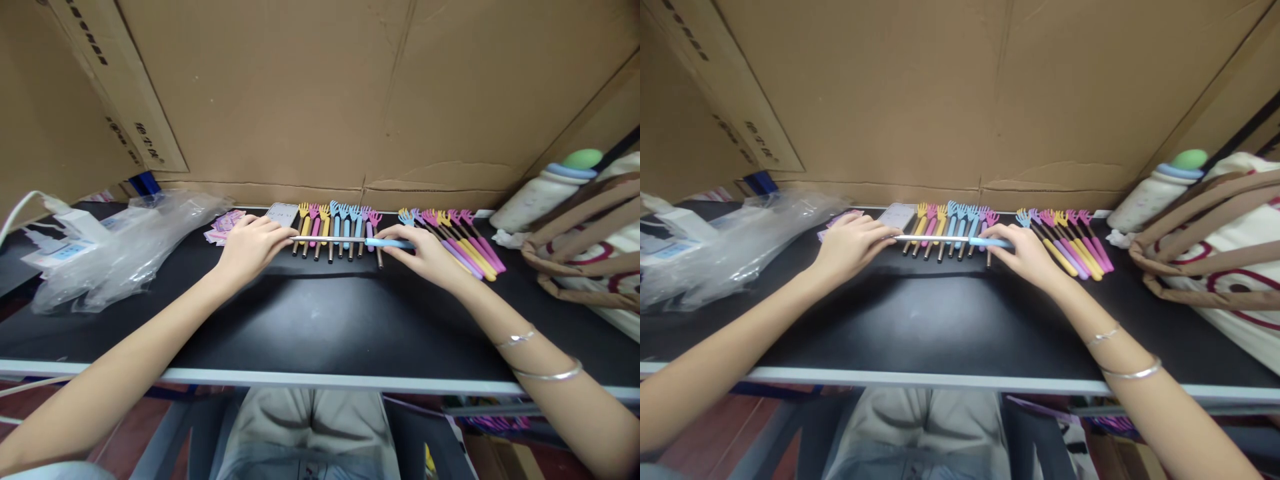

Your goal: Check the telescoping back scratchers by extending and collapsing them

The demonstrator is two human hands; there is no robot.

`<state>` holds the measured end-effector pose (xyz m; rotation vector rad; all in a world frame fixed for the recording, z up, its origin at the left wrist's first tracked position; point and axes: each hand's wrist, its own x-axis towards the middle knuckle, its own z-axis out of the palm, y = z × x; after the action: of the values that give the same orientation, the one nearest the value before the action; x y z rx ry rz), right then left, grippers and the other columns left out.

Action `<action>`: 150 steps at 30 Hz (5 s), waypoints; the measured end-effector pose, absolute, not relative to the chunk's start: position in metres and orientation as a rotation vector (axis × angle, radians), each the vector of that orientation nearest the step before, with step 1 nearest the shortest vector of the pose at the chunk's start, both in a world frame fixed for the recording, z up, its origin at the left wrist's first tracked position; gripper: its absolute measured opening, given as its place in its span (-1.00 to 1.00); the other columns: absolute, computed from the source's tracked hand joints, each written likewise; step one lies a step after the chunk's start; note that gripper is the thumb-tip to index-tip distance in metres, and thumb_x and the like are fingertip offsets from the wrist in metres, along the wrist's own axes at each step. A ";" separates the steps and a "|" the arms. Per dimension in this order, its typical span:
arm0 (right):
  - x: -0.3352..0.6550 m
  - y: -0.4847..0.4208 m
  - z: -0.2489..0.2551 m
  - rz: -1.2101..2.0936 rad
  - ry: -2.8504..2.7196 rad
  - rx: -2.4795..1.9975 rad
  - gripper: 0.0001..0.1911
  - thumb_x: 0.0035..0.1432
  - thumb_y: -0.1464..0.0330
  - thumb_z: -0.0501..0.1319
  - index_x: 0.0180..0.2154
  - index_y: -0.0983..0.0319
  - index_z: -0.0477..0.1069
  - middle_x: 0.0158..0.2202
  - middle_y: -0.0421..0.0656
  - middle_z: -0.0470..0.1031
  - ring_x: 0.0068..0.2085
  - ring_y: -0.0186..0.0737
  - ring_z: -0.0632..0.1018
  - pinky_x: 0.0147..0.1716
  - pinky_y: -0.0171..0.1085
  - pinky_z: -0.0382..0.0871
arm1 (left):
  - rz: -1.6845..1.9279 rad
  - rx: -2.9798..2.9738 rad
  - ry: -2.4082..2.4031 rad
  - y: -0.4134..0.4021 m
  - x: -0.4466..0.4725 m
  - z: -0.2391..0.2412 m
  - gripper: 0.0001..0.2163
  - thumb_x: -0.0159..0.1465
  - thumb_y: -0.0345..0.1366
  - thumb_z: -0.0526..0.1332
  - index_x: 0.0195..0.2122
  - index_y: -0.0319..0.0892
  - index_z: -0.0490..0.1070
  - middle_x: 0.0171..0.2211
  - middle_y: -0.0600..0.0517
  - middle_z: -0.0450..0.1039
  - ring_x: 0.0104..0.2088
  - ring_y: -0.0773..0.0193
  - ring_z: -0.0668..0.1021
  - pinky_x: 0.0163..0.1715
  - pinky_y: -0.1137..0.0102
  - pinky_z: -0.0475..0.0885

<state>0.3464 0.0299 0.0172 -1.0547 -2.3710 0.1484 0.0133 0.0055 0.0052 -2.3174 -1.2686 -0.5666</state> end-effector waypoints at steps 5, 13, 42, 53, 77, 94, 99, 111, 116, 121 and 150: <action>0.346 0.030 0.017 0.178 -2.362 -1.036 -0.81 0.22 0.32 0.14 -0.15 0.20 0.45 -0.17 -0.10 0.55 -0.18 -0.13 0.52 -0.15 -0.18 0.34 | -0.593 -2.302 -1.239 0.007 0.013 0.004 -0.69 0.41 -0.16 -0.01 -0.12 -0.10 0.51 -0.26 -0.04 0.56 -0.23 0.13 0.51 -0.15 0.23 0.29; 0.346 0.029 0.017 0.213 -2.375 -1.034 -0.80 0.21 0.33 0.14 -0.14 0.20 0.45 -0.17 -0.10 0.55 -0.17 -0.11 0.52 -0.15 -0.16 0.34 | -0.593 -2.333 -1.224 0.008 0.010 0.004 -0.67 0.41 -0.15 -0.02 -0.11 -0.09 0.52 -0.26 -0.05 0.57 -0.23 0.14 0.54 -0.17 0.25 0.32; 0.346 0.025 0.016 0.743 -2.407 -1.101 -0.63 0.28 0.13 0.03 -0.12 0.26 0.40 -0.44 -0.17 0.48 -0.41 -0.26 0.52 -0.30 -0.29 0.35 | -0.539 -2.471 -1.289 0.004 -0.002 0.015 -0.72 0.35 -0.04 0.07 -0.11 0.12 0.57 -0.22 0.11 0.62 -0.23 0.23 0.62 -0.46 0.46 0.26; 0.352 0.026 0.015 0.985 -2.421 -1.069 -0.61 0.32 0.11 0.02 -0.08 0.27 0.36 -0.47 -0.26 0.37 -0.62 -0.47 0.34 -0.62 -0.41 0.22 | -0.589 -2.458 -1.189 0.002 -0.002 0.017 -0.69 0.37 -0.05 0.04 -0.13 0.11 0.58 -0.27 0.08 0.63 -0.28 0.26 0.62 -0.49 0.46 0.25; 0.350 0.027 0.022 0.825 -2.149 -1.174 -0.63 0.15 0.06 0.21 -0.24 0.24 0.38 -0.46 -0.21 0.40 -0.50 -0.35 0.41 -0.48 -0.32 0.29 | -0.590 -2.415 -1.449 0.007 -0.013 0.024 -0.72 0.31 -0.07 0.09 -0.11 0.08 0.56 -0.15 0.14 0.60 -0.18 0.20 0.60 -0.32 0.42 0.36; 0.354 0.027 0.021 1.004 -2.235 -1.179 -0.54 0.28 -0.02 0.01 -0.43 0.19 0.28 -0.73 -0.32 0.21 -0.64 -0.37 0.22 -0.50 -0.30 0.14 | -0.686 -2.475 -1.406 0.006 -0.004 0.016 -0.71 0.28 -0.04 0.11 -0.17 0.07 0.59 -0.22 0.09 0.62 -0.25 0.20 0.62 -0.42 0.44 0.30; 0.353 0.030 0.020 1.145 -1.993 -1.303 -0.57 0.12 -0.03 0.20 -0.35 0.22 0.30 -0.64 -0.31 0.25 -0.62 -0.39 0.29 -0.59 -0.33 0.12 | -0.609 -2.484 -1.460 0.007 -0.002 0.016 -0.72 0.27 -0.06 0.10 -0.20 0.03 0.58 -0.22 0.11 0.62 -0.27 0.23 0.61 -0.45 0.46 0.26; 0.358 0.028 0.026 1.308 -1.804 -1.244 -0.60 0.04 0.11 0.31 -0.20 0.19 0.27 -0.52 -0.28 0.36 -0.54 -0.34 0.42 -0.51 -0.30 0.31 | -0.569 -2.511 -1.548 0.010 -0.008 0.020 -0.73 0.28 -0.05 0.10 -0.17 0.07 0.56 -0.14 0.19 0.60 -0.39 0.28 0.57 -0.49 0.46 0.22; 0.360 0.027 0.027 1.364 -1.839 -1.216 -0.53 0.04 0.04 0.31 -0.18 0.17 0.19 -0.55 -0.33 0.35 -0.58 -0.36 0.41 -0.54 -0.31 0.29 | -0.610 -2.499 -1.511 0.011 -0.009 0.019 -0.72 0.27 -0.05 0.11 -0.16 0.09 0.58 -0.14 0.18 0.60 -0.40 0.29 0.57 -0.48 0.47 0.23; 0.362 0.027 0.025 1.429 -1.875 -1.174 -0.52 0.08 0.00 0.27 -0.18 0.18 0.18 -0.59 -0.33 0.36 -0.64 -0.34 0.41 -0.60 -0.32 0.24 | -0.669 -2.482 -1.464 0.009 -0.007 0.017 -0.73 0.26 -0.05 0.13 -0.18 0.07 0.60 -0.19 0.15 0.62 -0.37 0.27 0.59 -0.46 0.47 0.25; 0.356 0.034 0.013 0.990 -2.062 -1.200 -0.42 0.06 -0.22 0.11 -0.50 0.16 0.16 -0.68 -0.29 0.23 -0.62 -0.38 0.22 -0.54 -0.29 0.14 | -0.687 -2.571 -1.400 0.014 -0.015 0.017 -0.69 0.30 -0.03 0.10 -0.10 0.05 0.57 -0.11 0.15 0.59 -0.18 0.22 0.62 -0.31 0.43 0.35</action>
<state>0.3557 0.0341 0.0132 -1.2000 -2.0624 0.9895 -0.0153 0.0141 0.0171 -2.5706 -1.3999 -0.6869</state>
